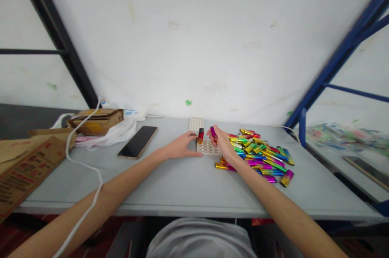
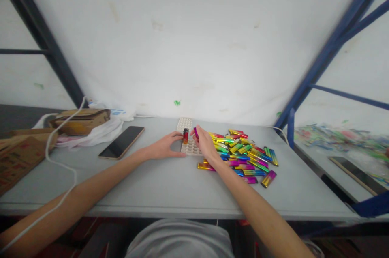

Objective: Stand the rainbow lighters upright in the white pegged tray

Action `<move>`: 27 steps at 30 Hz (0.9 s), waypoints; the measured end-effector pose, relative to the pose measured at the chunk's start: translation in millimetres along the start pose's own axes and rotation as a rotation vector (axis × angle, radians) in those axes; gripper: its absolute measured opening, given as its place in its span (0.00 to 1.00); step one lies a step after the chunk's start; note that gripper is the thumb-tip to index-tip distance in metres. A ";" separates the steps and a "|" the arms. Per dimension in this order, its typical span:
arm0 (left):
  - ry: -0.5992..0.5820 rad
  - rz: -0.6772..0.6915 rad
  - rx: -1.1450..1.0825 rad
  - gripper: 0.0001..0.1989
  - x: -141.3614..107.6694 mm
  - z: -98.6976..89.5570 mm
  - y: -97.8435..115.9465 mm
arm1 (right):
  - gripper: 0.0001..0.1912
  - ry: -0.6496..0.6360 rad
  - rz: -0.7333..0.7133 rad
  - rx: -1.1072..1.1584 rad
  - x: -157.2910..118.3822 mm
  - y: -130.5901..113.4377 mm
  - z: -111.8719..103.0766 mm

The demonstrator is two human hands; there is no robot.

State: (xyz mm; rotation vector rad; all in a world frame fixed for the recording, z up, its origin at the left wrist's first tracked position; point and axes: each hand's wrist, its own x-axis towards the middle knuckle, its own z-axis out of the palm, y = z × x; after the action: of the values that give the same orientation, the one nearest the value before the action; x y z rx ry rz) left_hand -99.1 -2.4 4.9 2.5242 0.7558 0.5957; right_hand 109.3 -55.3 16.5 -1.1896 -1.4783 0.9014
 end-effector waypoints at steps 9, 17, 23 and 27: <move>0.011 0.020 -0.007 0.34 -0.4 0.6 -0.9 | 0.19 0.071 -0.392 -0.568 -5.9 -4.8 -6.8; 0.002 0.001 -0.001 0.34 -0.1 1.1 -1.2 | 0.16 0.029 -0.268 -0.645 -9.7 -14.1 -8.3; 0.014 0.031 -0.007 0.34 -0.1 1.7 -2.9 | 0.16 -0.097 -0.273 -0.872 -6.3 -8.5 -8.3; 0.019 0.019 -0.005 0.34 0.2 2.6 -4.5 | 0.21 -0.082 -0.309 -1.116 -5.6 -9.6 -3.7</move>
State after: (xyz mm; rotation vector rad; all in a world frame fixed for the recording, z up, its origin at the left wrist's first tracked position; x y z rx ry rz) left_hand -99.4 0.4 0.4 2.5273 0.7374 0.6281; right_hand 110.8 -63.2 25.1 -1.6021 -2.2454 -0.1806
